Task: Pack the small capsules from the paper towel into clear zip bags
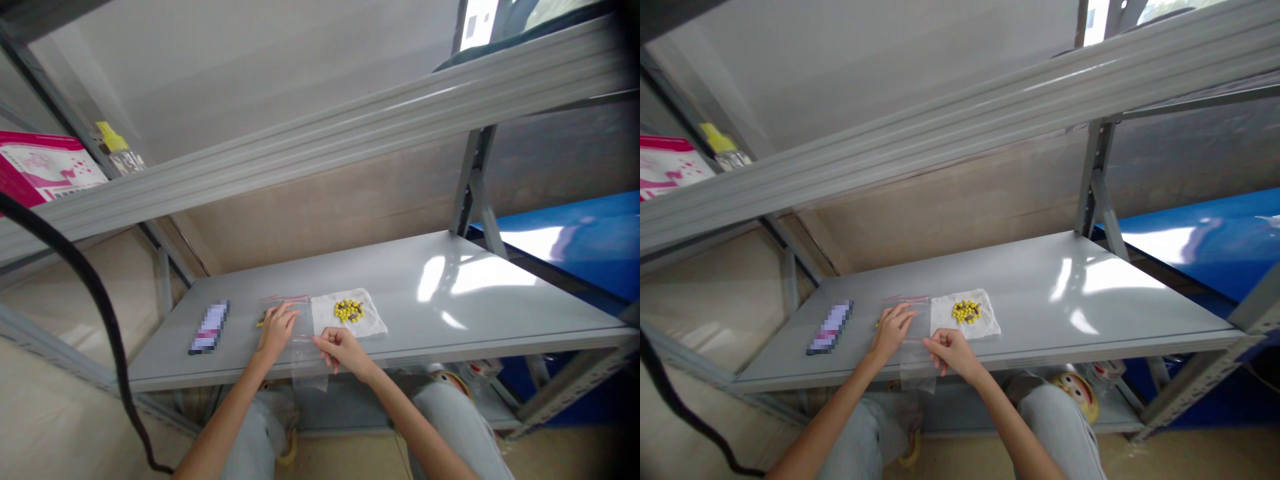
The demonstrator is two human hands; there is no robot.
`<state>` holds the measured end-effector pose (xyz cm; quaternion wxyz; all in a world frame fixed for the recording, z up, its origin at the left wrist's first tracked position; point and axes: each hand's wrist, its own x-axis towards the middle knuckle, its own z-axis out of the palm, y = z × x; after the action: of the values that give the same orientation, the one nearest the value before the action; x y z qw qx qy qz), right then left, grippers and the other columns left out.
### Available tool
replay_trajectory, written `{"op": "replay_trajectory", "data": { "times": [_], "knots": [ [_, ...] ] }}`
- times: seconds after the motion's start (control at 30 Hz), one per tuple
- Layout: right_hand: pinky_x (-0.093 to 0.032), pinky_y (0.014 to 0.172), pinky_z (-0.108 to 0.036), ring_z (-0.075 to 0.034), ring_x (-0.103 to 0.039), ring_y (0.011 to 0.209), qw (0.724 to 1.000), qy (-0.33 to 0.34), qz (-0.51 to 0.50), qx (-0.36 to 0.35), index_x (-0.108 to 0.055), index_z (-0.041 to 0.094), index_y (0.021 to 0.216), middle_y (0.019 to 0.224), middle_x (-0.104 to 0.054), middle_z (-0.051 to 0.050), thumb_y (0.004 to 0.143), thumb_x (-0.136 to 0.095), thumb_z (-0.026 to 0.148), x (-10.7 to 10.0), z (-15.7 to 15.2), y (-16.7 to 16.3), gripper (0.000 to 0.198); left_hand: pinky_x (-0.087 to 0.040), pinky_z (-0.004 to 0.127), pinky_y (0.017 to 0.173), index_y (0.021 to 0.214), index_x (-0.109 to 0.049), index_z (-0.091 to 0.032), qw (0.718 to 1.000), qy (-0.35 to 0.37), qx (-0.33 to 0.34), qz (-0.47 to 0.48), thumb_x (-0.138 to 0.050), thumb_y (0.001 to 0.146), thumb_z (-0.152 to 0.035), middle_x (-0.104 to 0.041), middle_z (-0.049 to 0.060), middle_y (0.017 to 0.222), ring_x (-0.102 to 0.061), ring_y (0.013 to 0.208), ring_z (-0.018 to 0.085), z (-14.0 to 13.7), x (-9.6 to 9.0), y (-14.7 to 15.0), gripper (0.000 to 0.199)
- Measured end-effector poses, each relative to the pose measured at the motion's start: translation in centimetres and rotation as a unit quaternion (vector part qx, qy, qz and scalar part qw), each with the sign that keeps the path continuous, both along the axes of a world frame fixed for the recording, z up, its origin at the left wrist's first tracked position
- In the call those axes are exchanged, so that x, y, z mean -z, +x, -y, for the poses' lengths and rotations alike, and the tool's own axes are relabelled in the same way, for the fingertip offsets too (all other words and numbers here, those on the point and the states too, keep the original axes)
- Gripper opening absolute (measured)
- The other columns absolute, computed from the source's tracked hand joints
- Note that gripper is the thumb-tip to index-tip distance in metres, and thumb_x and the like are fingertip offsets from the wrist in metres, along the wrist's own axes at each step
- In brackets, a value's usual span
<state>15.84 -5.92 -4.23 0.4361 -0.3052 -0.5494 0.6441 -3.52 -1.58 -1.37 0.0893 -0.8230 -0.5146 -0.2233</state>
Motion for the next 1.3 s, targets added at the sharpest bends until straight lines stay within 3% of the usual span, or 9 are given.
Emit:
{"op": "replay_trajectory", "data": {
  "times": [0.2, 0.47, 0.73, 0.87, 1.0, 1.1, 1.3],
  "knots": [
    [-0.036, 0.029, -0.016, -0.005, -0.042, 0.03, 1.0, 0.001, 0.005, 0.006, -0.049, 0.017, 0.06, 0.042, -0.051, 0.006, 0.067, -0.063, 0.06, 0.2, -0.1, 0.0, 0.046, -0.042, 0.031, 0.085, 0.081, -0.069, -0.021, 0.989, 0.049, -0.007, 0.141, -0.054, 0.083, -0.015, -0.063, 0.004, 0.097, -0.059, 0.093, 0.017, -0.5, -0.2, 0.4, 0.016],
    [-0.036, 0.03, -0.017, -0.006, -0.042, 0.031, 1.0, 0.006, 0.004, 0.0, -0.05, 0.017, 0.06, 0.042, -0.051, 0.006, 0.067, -0.063, 0.06, 0.3, -0.1, 0.1, 0.045, -0.039, 0.035, 0.086, 0.066, -0.069, -0.021, 0.992, -0.045, -0.014, 0.115, -0.068, 0.072, -0.018, -0.064, 0.003, 0.098, -0.059, 0.094, 0.02, -0.1, 0.6, 0.4, 0.007],
    [-0.035, 0.031, -0.016, -0.005, -0.041, 0.032, 1.0, 0.003, 0.006, 0.003, -0.048, 0.017, 0.059, 0.043, -0.05, 0.006, 0.066, -0.063, 0.06, -0.6, 0.3, 0.2, 0.046, -0.042, 0.033, 0.085, 0.066, -0.07, -0.019, 0.946, -0.06, -0.018, 0.318, -0.071, 0.067, -0.026, -0.063, 0.007, 0.098, -0.059, 0.094, 0.02, -0.9, 0.2, 0.2, 0.007],
    [-0.036, 0.031, -0.016, -0.005, -0.042, 0.033, 1.0, 0.008, 0.01, 0.003, -0.049, 0.017, 0.06, 0.043, -0.05, 0.006, 0.066, -0.063, 0.059, -0.3, 0.1, 0.1, 0.045, -0.041, 0.035, 0.089, 0.059, -0.069, -0.018, 0.94, -0.108, -0.023, 0.322, -0.077, 0.057, -0.027, -0.065, 0.007, 0.092, -0.06, 0.093, 0.022, -1.2, -0.1, 0.1, 0.013],
    [-0.036, 0.03, -0.016, -0.005, -0.041, 0.032, 1.0, 0.006, 0.007, -0.001, -0.049, 0.017, 0.06, 0.043, -0.05, 0.006, 0.067, -0.063, 0.058, 0.0, -0.1, 0.1, 0.044, -0.046, 0.032, 0.077, 0.056, -0.065, -0.016, 0.928, -0.141, -0.018, 0.344, -0.077, 0.056, -0.028, -0.066, 0.006, 0.078, -0.062, 0.079, 0.02, -1.4, 0.2, 0.0, 0.016],
    [-0.036, 0.03, -0.016, -0.005, -0.041, 0.031, 1.0, 0.005, 0.006, -0.003, -0.049, 0.017, 0.06, 0.043, -0.05, 0.006, 0.068, -0.063, 0.058, 0.3, -0.2, 0.0, 0.044, -0.047, 0.03, 0.073, 0.058, -0.064, -0.016, 0.926, -0.128, -0.009, 0.356, -0.073, 0.06, -0.027, -0.067, 0.005, 0.075, -0.062, 0.074, 0.018, -1.6, 0.6, 0.0, 0.014],
    [-0.036, 0.03, -0.016, -0.005, -0.042, 0.03, 1.0, 0.006, 0.012, -0.005, -0.05, 0.017, 0.061, 0.042, -0.051, 0.006, 0.068, -0.062, 0.059, 0.4, -0.2, 0.0, 0.045, -0.046, 0.034, 0.081, 0.062, -0.068, -0.018, 0.94, -0.1, -0.006, 0.327, -0.07, 0.064, -0.025, -0.068, 0.006, 0.079, -0.063, 0.08, 0.019, -1.8, 0.6, -0.1, 0.008]
  ]
}}
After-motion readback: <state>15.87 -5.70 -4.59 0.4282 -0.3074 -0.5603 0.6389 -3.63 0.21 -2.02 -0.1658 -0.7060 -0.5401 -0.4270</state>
